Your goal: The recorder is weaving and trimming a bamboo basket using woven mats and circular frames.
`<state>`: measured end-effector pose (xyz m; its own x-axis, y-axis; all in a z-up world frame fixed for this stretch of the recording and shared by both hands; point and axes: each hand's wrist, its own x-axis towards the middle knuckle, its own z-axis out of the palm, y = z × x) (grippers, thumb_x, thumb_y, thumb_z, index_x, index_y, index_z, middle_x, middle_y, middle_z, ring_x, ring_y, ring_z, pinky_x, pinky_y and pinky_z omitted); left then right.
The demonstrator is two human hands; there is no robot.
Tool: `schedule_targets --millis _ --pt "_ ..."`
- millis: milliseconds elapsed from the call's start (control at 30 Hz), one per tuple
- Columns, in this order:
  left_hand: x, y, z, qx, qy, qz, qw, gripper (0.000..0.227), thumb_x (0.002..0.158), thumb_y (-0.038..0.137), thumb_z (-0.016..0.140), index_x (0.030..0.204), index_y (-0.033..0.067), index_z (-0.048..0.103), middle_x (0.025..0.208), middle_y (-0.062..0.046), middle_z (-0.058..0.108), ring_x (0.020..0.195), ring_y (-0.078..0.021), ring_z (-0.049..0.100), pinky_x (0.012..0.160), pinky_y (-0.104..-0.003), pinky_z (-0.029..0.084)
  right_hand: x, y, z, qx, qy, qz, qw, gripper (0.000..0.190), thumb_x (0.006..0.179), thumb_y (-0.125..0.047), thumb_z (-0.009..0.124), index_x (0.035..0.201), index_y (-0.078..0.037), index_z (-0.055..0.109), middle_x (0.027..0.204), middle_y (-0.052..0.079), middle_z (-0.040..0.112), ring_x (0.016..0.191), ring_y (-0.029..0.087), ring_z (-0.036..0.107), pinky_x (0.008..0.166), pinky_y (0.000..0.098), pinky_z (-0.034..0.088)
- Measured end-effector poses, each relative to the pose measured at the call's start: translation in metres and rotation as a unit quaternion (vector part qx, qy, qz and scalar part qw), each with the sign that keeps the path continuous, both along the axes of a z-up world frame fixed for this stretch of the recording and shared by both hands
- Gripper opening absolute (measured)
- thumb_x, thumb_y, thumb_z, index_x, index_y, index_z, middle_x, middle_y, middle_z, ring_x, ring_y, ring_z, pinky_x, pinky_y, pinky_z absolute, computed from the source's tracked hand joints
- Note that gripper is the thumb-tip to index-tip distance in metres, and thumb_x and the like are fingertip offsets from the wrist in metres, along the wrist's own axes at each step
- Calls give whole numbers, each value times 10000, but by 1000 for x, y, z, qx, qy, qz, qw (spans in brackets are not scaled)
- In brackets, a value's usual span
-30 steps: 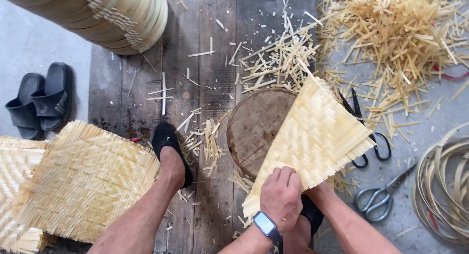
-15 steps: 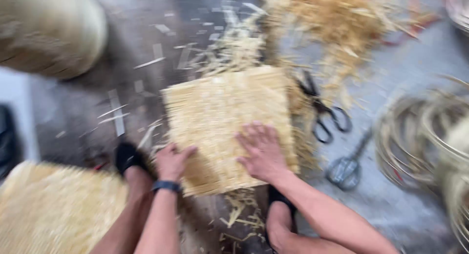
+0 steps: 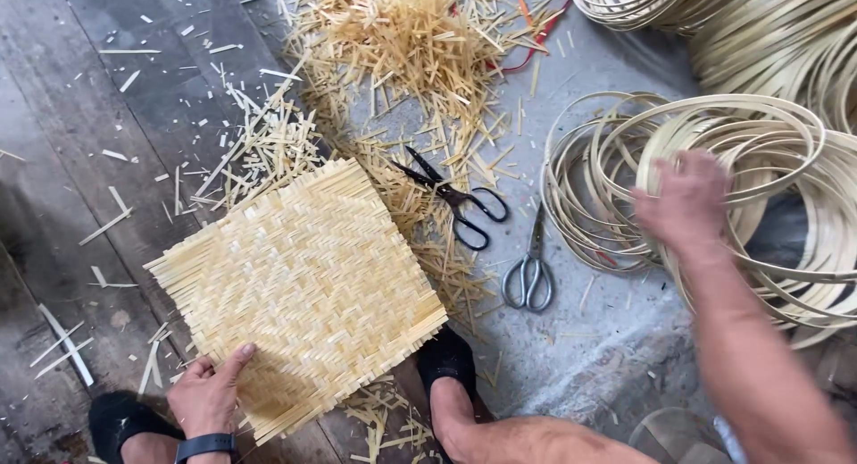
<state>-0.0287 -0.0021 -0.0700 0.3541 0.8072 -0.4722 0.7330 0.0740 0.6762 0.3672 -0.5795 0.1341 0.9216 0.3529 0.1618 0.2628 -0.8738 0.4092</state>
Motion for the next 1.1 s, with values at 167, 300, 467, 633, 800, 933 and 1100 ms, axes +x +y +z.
schedule_targets --millis 167,300,467,633,800,933,1100 --pt "-6 3 -20 37 -25 8 999 577 724 335 968 1014 -100 725 841 -69 672 699 -125 558 619 -268 474 -9 -72 55 -82 124 -52 988 275 1006 -417 643 1143 -225 785 1144 41 736 1095 201 647 1119 456 388" --pt "15 -1 30 132 67 -60 987 820 704 353 996 1287 -100 640 1087 -242 692 950 -315 658 858 -462 540 -7 -87 63 -28 27 47 998 268 1073 -387 673 1000 -160 795 874 12 759 780 136 692 835 308 549" --pt "60 -37 146 395 -18 -89 914 905 714 359 957 1375 -117 562 1281 -321 613 1218 -440 579 1027 -511 488 -37 6 143 79 -58 201 975 188 1123 -341 720 1135 -161 772 921 33 748 826 135 679 785 319 539" --pt "108 -122 320 433 -410 -259 760 483 912 203 801 1353 96 638 1427 -185 621 1387 -328 563 1193 -463 470 -103 191 225 117 -25 473 873 394 851 -184 801 1227 -79 749 819 81 673 673 168 606 517 294 526" --pt "82 -168 365 110 -446 -208 863 334 933 138 787 1265 115 790 759 -54 739 599 -159 612 488 -317 465 -141 282 256 290 5 645 708 316 944 -265 783 1201 -91 720 846 37 624 727 141 583 559 322 503" --pt "57 -140 343 -262 -424 -56 865 314 859 251 757 1052 4 760 635 -48 637 470 -105 514 379 -276 371 -166 305 207 298 53 679 669 235 968 -291 755 959 -62 699 785 10 585 688 145 578 538 316 484" --pt "48 -141 303 -515 -221 -59 826 678 909 782 360 722 173 593 480 44 391 356 -73 312 334 -261 214 -221 320 143 202 151 712 655 121 876 -168 728 849 -84 646 883 24 603 871 175 607 707 321 517"
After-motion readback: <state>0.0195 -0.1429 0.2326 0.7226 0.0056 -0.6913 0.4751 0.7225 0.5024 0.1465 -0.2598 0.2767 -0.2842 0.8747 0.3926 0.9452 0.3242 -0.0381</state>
